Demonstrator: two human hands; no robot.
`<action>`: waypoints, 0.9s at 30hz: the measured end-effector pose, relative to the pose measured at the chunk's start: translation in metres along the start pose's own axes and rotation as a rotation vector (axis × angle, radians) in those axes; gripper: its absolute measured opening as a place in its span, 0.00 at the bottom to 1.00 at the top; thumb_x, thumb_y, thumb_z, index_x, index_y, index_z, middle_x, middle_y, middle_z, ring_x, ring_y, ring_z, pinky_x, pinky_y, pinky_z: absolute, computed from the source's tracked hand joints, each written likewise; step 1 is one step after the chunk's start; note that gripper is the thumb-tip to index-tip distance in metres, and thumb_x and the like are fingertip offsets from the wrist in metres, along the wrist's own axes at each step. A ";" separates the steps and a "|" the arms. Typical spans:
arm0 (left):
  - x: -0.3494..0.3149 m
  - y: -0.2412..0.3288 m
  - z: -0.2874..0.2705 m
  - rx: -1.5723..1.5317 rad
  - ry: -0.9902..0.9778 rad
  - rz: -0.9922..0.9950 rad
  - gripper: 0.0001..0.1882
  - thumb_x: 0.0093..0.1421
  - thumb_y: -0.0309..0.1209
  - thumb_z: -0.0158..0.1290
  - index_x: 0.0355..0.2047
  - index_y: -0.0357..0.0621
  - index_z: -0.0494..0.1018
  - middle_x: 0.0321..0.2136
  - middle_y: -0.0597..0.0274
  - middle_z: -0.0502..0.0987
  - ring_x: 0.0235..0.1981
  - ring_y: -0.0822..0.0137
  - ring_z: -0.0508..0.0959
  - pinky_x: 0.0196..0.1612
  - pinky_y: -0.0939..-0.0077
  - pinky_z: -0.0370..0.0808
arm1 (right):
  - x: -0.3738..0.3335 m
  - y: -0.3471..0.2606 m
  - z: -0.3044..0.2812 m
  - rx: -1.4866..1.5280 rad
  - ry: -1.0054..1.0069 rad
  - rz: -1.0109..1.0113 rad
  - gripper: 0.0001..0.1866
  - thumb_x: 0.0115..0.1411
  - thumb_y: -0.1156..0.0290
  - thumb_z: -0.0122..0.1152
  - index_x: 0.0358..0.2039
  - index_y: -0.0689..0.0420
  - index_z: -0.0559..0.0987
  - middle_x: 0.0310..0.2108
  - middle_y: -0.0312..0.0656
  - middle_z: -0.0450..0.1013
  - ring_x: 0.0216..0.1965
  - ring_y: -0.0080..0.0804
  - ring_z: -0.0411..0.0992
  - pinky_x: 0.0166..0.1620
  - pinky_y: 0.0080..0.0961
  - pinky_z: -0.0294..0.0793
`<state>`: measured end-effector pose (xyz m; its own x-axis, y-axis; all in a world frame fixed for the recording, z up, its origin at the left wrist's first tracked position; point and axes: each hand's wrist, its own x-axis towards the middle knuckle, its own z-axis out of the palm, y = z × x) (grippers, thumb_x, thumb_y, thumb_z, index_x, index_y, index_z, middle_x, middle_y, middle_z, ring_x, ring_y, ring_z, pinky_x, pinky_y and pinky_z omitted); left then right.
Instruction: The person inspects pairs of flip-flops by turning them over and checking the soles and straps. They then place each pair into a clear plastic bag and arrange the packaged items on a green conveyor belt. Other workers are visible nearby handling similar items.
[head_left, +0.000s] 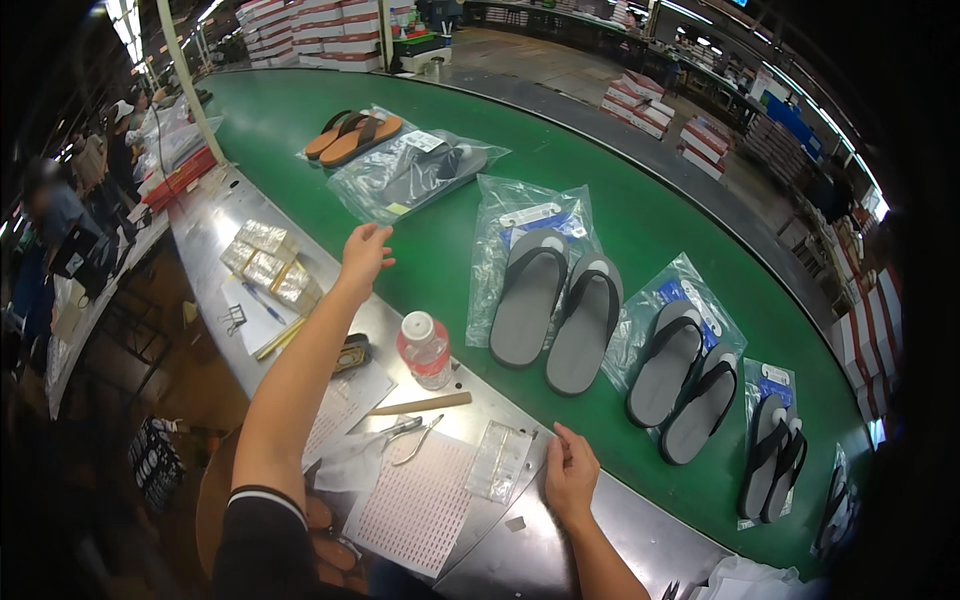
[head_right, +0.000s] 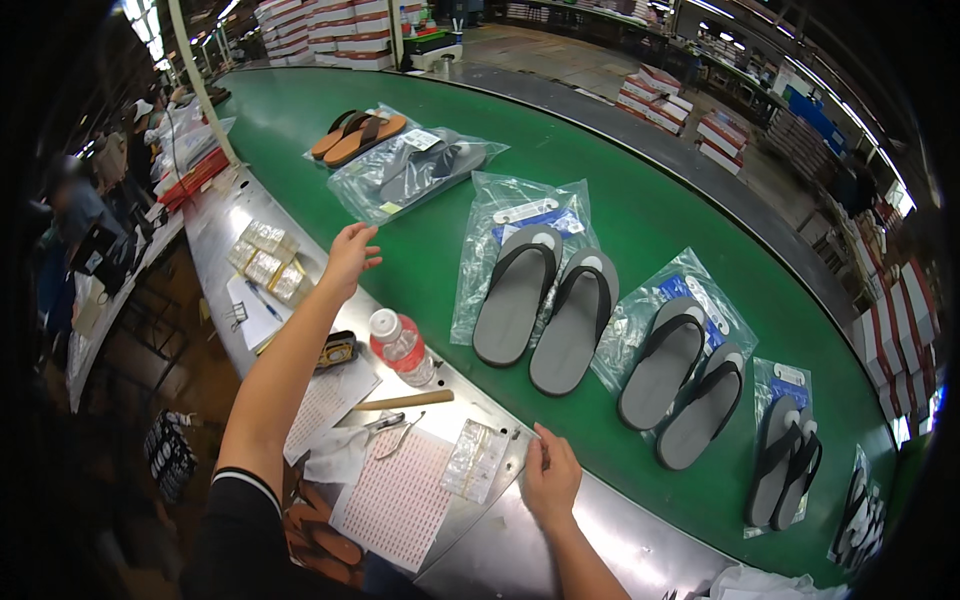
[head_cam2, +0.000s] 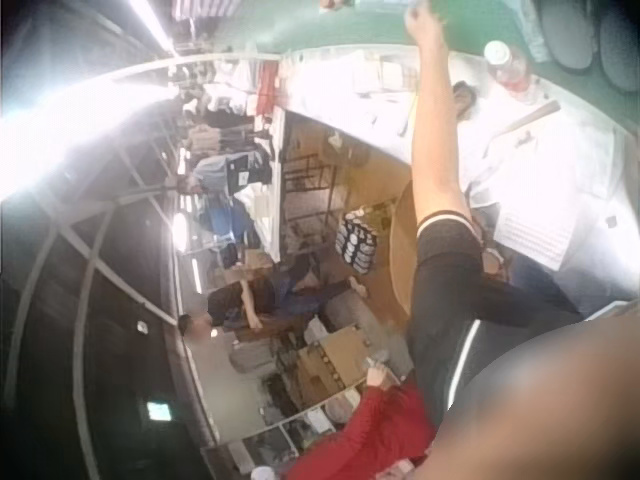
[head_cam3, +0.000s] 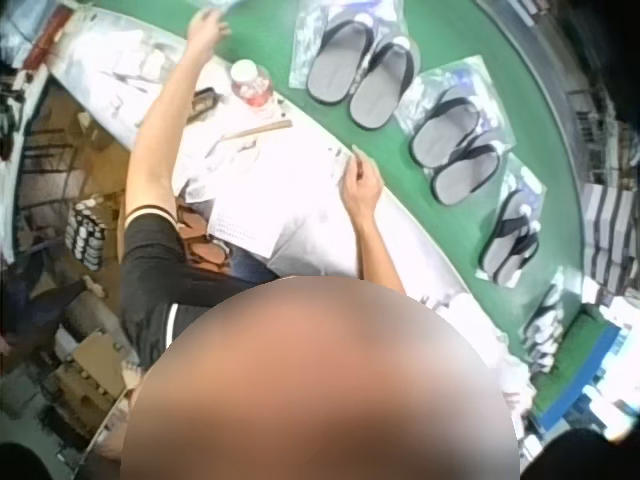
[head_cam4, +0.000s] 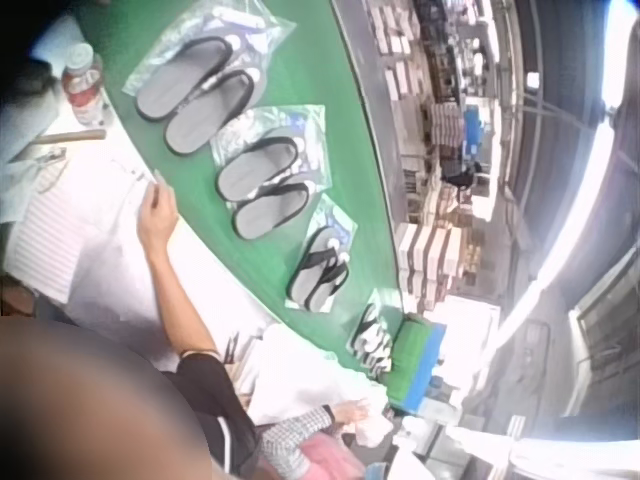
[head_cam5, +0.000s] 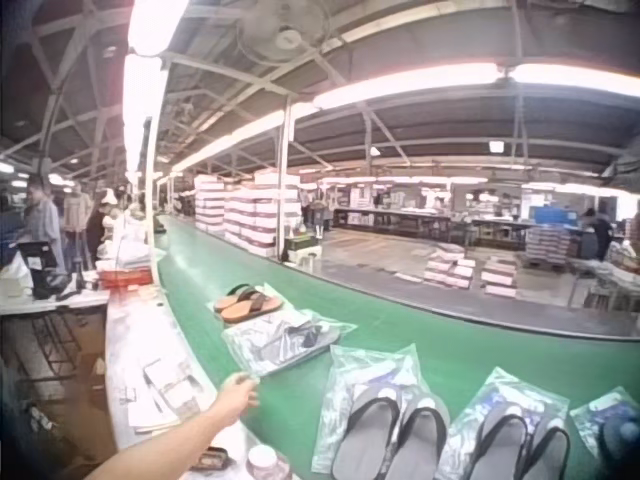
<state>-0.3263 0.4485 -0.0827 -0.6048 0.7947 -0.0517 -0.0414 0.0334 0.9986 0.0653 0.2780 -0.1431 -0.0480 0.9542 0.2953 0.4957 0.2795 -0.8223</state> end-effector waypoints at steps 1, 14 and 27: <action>0.025 -0.010 0.005 0.069 0.054 -0.052 0.38 0.60 0.43 0.58 0.63 0.35 0.57 0.53 0.51 0.70 0.40 0.63 0.75 0.35 0.74 0.76 | 0.000 0.000 0.000 -0.006 0.007 -0.008 0.12 0.61 0.73 0.57 0.44 0.60 0.80 0.25 0.42 0.71 0.22 0.29 0.69 0.27 0.25 0.69; 0.002 0.003 0.063 0.233 -0.707 0.211 0.25 0.57 0.36 0.61 0.54 0.44 0.70 0.42 0.59 0.80 0.29 0.73 0.76 0.24 0.78 0.72 | 0.008 0.006 0.002 0.202 0.061 0.101 0.12 0.62 0.77 0.56 0.46 0.63 0.79 0.29 0.41 0.74 0.24 0.22 0.70 0.27 0.20 0.70; -0.032 -0.008 -0.016 1.104 -0.198 0.661 0.26 0.50 0.35 0.64 0.51 0.49 0.74 0.56 0.53 0.71 0.56 0.51 0.70 0.54 0.60 0.70 | 0.172 -0.084 0.089 -0.122 -0.627 -0.321 0.16 0.65 0.66 0.53 0.46 0.64 0.79 0.36 0.55 0.77 0.35 0.52 0.77 0.41 0.41 0.75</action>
<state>-0.3198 0.4133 -0.0891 -0.1280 0.9245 0.3591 0.9466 0.0059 0.3223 -0.0620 0.4282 -0.0670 -0.6788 0.7191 0.1484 0.4653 0.5776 -0.6707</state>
